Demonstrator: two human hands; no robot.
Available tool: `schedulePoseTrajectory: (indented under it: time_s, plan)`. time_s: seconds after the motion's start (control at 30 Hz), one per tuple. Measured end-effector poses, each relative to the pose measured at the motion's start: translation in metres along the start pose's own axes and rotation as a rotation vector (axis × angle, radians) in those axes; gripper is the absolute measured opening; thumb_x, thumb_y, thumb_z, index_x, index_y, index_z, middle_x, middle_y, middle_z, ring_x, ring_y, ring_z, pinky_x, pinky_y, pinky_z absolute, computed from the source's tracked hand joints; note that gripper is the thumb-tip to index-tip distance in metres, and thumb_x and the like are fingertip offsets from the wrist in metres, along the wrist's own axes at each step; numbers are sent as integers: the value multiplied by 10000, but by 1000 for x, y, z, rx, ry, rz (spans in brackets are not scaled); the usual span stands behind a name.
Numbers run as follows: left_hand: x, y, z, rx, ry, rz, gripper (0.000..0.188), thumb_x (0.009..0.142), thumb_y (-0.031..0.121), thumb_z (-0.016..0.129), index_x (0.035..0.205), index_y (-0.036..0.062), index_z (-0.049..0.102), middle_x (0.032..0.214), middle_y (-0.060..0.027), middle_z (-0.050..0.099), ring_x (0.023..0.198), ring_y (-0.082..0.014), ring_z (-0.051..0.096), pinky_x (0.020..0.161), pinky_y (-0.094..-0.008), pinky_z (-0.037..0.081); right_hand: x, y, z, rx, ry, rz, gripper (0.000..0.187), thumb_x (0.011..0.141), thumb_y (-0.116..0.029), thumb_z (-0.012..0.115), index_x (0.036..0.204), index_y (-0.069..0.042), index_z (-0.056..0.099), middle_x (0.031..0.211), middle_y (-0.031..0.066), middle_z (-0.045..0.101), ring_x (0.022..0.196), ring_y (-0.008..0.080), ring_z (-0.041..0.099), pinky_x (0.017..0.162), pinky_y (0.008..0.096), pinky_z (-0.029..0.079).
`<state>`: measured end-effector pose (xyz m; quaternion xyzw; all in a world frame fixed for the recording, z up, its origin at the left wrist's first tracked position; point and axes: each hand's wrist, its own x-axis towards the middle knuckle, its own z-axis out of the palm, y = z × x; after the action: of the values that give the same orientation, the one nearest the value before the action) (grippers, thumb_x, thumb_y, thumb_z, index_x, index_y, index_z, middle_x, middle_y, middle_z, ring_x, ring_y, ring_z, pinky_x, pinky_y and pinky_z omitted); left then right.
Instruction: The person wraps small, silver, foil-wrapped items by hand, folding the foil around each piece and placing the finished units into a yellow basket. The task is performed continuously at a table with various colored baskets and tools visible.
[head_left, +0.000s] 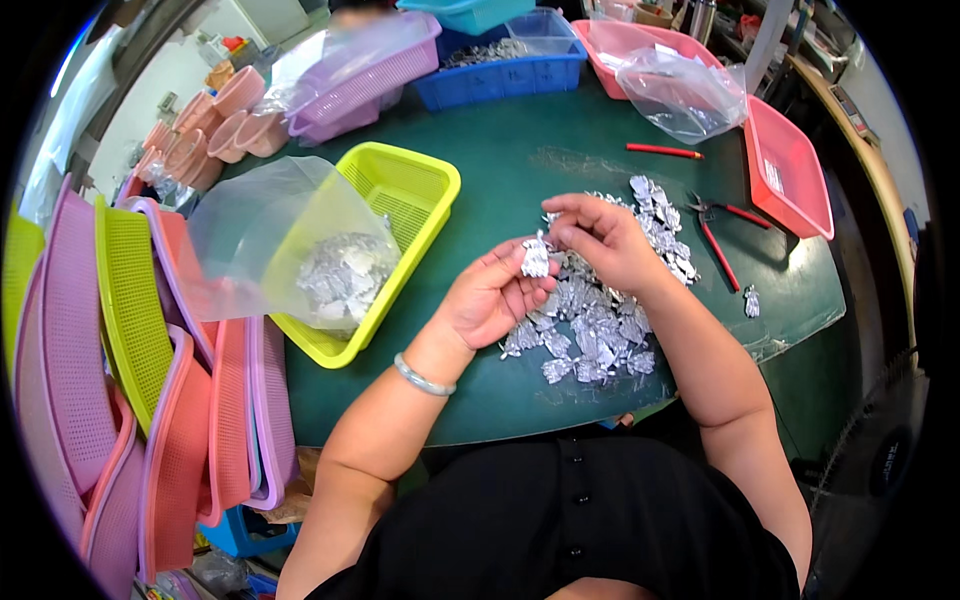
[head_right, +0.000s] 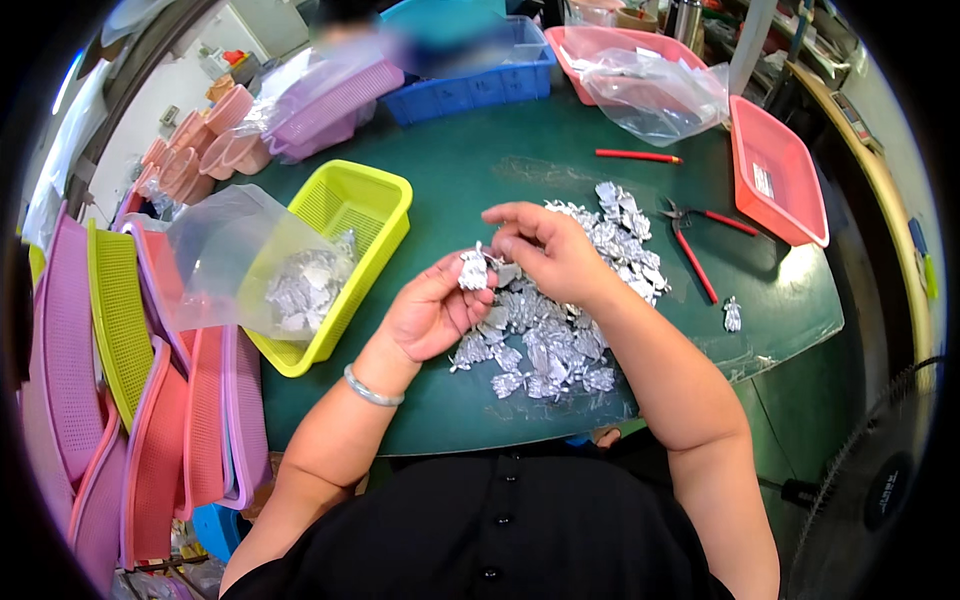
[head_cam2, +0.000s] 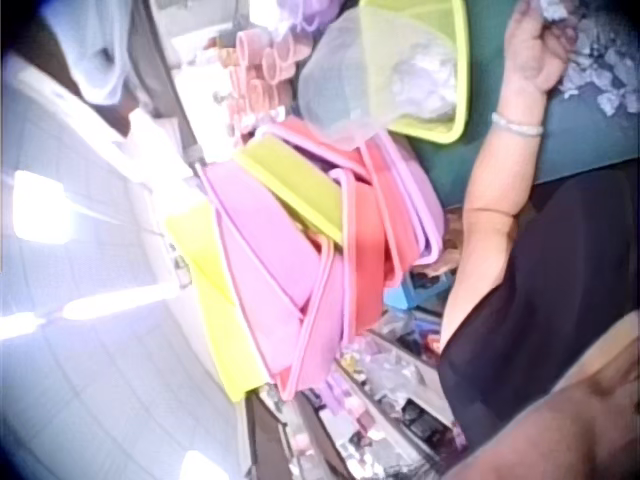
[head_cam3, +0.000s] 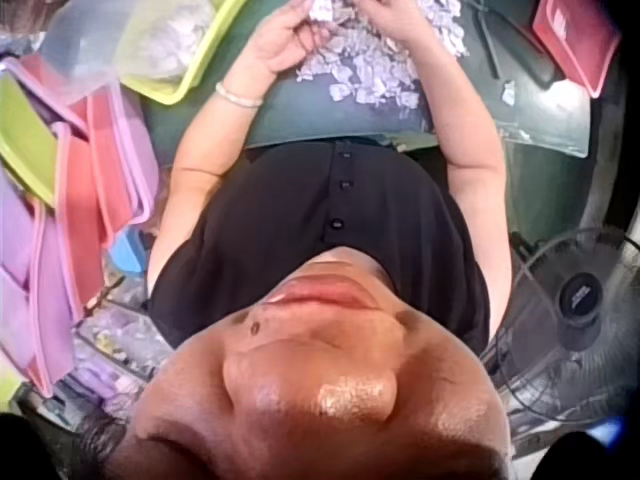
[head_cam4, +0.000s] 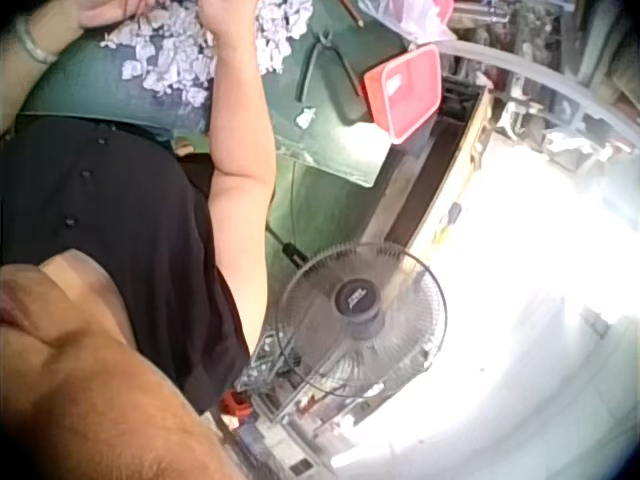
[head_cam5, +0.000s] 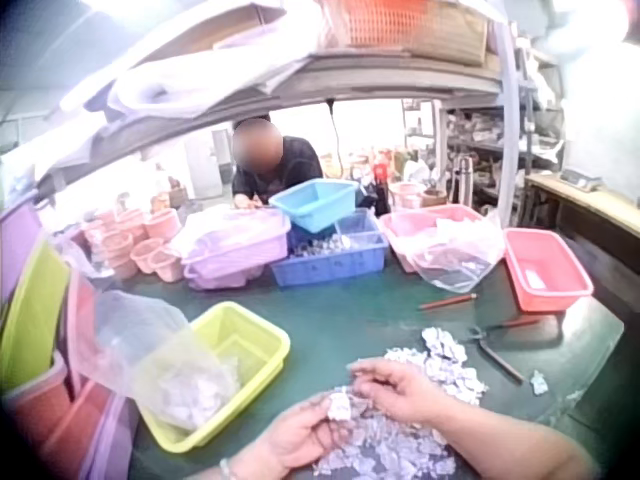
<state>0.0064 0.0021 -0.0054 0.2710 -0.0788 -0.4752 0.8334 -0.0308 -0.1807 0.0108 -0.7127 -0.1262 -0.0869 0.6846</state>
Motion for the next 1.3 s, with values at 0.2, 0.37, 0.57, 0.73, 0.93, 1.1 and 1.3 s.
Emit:
schedulePoseTrajectory:
  time_s: [0.2, 0.37, 0.57, 0.73, 0.93, 1.1, 1.3]
  plan:
    - [2, 3, -6, -56, -32, 34, 342, 901, 182, 422, 1185, -8, 414, 927, -126, 582, 798, -188, 578, 713, -281, 463, 1, 6, -5, -574, 83, -226, 265, 756, -18, 547, 1020, -36, 556, 821, 127, 593, 765, 276, 559, 683, 345, 444]
    - [1, 4, -5, -63, -81, 79, 342, 902, 174, 416, 1194, -3, 404, 957, -127, 572, 828, -193, 570, 725, -291, 457, 3, 0, -4, -837, -112, -265, 327, 689, -39, 571, 1016, -50, 559, 837, 105, 585, 843, 280, 518, 792, 384, 380]
    - [0, 5, -3, -47, -92, 94, 345, 899, 174, 423, 1202, 11, 399, 971, -130, 560, 846, -193, 563, 732, -289, 453, 0, -1, -5, -949, -253, -224, 397, 652, -64, 598, 1046, -67, 550, 879, 85, 595, 896, 264, 512, 842, 384, 348]
    - [1, 4, -5, -45, -91, 97, 343, 897, 176, 430, 1196, 11, 404, 967, -130, 560, 844, -192, 562, 730, -289, 449, -1, -1, -4, -927, -256, -204, 414, 636, -35, 596, 1046, -63, 548, 901, 83, 595, 894, 269, 513, 838, 385, 351]
    - [1, 6, -7, -30, -75, 109, 339, 896, 175, 430, 1188, 5, 405, 972, -130, 557, 831, -193, 560, 727, -288, 447, -1, -3, -4, -963, -252, -159, 490, 635, -17, 590, 1113, -65, 495, 929, 106, 578, 900, 287, 506, 812, 392, 370]
    - [2, 5, -9, -65, -132, 116, 328, 908, 154, 389, 1197, 0, 419, 978, -132, 575, 852, -197, 582, 771, -313, 472, -1, -5, -3, -966, -247, -170, 463, 648, -35, 591, 1102, -64, 507, 873, 99, 589, 887, 279, 508, 820, 387, 362]
    - [1, 7, -6, -68, -116, 122, 341, 890, 151, 432, 1199, 9, 405, 982, -137, 559, 847, -199, 563, 745, -299, 455, 0, -2, -4, -984, -248, -200, 388, 681, -59, 582, 1066, -64, 536, 819, 85, 598, 870, 258, 512, 807, 375, 358]
